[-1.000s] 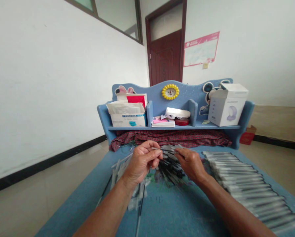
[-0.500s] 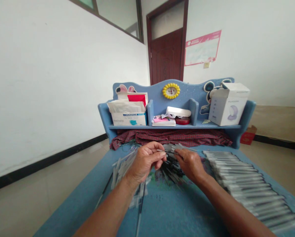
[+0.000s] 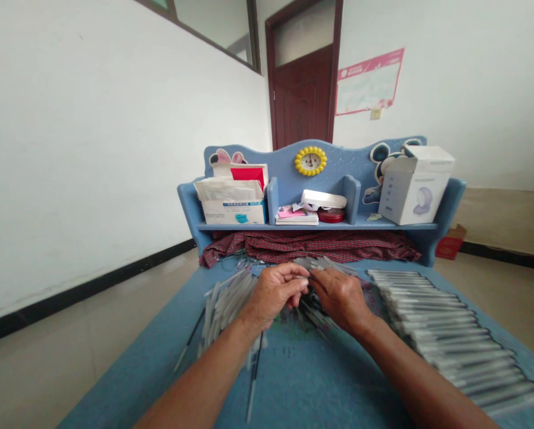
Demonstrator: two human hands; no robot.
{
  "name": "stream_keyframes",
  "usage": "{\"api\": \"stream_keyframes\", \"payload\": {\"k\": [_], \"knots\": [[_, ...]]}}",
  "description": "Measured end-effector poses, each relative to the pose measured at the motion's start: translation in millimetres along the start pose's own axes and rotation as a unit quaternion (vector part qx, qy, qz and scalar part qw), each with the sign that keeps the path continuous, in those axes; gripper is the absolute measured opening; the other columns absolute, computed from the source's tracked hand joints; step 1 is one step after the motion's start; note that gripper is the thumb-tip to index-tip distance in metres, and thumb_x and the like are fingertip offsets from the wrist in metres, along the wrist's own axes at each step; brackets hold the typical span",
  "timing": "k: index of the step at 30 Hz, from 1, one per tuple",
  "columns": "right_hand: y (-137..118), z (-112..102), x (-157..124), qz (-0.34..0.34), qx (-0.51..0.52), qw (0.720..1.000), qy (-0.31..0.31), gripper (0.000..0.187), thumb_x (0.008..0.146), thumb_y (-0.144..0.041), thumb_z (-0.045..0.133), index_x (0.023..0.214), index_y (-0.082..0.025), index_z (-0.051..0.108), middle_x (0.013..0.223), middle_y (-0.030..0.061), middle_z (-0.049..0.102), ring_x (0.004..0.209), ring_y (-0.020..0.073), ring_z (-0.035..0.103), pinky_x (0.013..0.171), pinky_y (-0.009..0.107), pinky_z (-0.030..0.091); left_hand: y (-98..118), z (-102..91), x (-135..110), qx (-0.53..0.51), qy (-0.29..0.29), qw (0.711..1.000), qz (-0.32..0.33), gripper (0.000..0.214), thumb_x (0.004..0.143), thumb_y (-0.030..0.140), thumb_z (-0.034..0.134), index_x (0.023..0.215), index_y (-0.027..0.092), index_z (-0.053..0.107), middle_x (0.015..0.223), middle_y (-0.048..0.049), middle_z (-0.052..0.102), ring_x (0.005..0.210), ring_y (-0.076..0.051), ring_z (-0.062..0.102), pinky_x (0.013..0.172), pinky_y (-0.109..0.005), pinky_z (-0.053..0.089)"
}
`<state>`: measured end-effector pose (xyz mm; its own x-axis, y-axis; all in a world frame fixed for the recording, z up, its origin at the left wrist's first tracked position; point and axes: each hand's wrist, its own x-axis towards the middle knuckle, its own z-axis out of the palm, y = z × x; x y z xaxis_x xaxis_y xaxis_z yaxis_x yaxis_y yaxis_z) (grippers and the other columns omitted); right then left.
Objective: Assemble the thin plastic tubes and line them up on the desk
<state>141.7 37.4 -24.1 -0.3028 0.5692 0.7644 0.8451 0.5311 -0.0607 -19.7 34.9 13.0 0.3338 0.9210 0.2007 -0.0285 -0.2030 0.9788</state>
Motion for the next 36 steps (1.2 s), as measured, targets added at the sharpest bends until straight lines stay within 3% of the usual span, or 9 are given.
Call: {"api": "stream_keyframes", "payload": {"k": [4,13,20,24,28,36], "knots": [[2,1,0,0.010,0.025,1.000,0.013,0.022,0.089,-0.022,0.045,0.082,-0.020,0.066,0.070,0.0033,0.064,0.063,0.0127,0.059,0.060,0.023,0.038,1,-0.4,1,0.004,0.013,1.000,-0.006,0.029,0.067,0.027,0.067,0.091,0.012,0.060,0.060,0.0005,0.061,0.038,-0.006,0.046,0.037,-0.016,0.032],[5,2,1,0.031,0.051,0.998,0.019,0.021,0.088,-0.023,0.046,0.088,-0.021,0.067,0.070,0.0042,0.066,0.065,0.0136,0.060,0.062,0.022,0.039,3,-5.1,3,0.017,0.048,0.999,-0.010,0.026,0.069,0.035,0.067,0.076,0.013,0.055,0.060,-0.0006,0.062,0.035,-0.006,0.045,0.033,-0.016,0.031],[0,0,0,0.020,0.040,0.999,0.027,0.021,0.089,-0.024,0.047,0.081,-0.020,0.066,0.068,0.0027,0.062,0.062,0.0129,0.057,0.060,0.023,0.037,5,-4.5,3,-0.022,0.070,0.996,-0.045,0.028,0.065,0.037,0.071,0.068,0.013,0.055,0.045,0.0054,0.051,0.029,-0.002,0.034,0.031,-0.014,0.019],[-10,-10,4,0.014,0.017,0.999,0.038,0.025,0.090,-0.027,0.046,0.076,-0.020,0.065,0.065,0.0024,0.057,0.062,0.0129,0.054,0.060,0.023,0.036,6,-4.2,3,-0.087,0.064,0.992,-0.063,0.028,0.060,0.033,0.074,0.070,0.013,0.057,0.048,0.0055,0.051,0.032,-0.002,0.036,0.033,-0.014,0.021],[-16,-15,7,0.005,0.019,0.999,0.044,0.025,0.090,-0.026,0.045,0.074,-0.021,0.064,0.072,0.0043,0.058,0.071,0.0141,0.054,0.066,0.023,0.037,5,-4.4,4,-0.120,0.058,0.990,-0.053,0.027,0.066,0.035,0.070,0.076,0.013,0.059,0.055,0.0024,0.057,0.035,-0.004,0.042,0.035,-0.016,0.028],[-12,-5,3,-0.002,0.002,0.999,0.048,0.025,0.091,-0.022,0.042,0.072,-0.018,0.058,0.064,0.0025,0.056,0.063,0.0135,0.051,0.063,0.025,0.032,5,-2.6,1,-0.092,0.013,0.995,-0.028,0.019,0.070,0.026,0.065,0.083,0.013,0.060,0.061,0.0003,0.060,0.039,-0.005,0.047,0.038,-0.017,0.033]]}}
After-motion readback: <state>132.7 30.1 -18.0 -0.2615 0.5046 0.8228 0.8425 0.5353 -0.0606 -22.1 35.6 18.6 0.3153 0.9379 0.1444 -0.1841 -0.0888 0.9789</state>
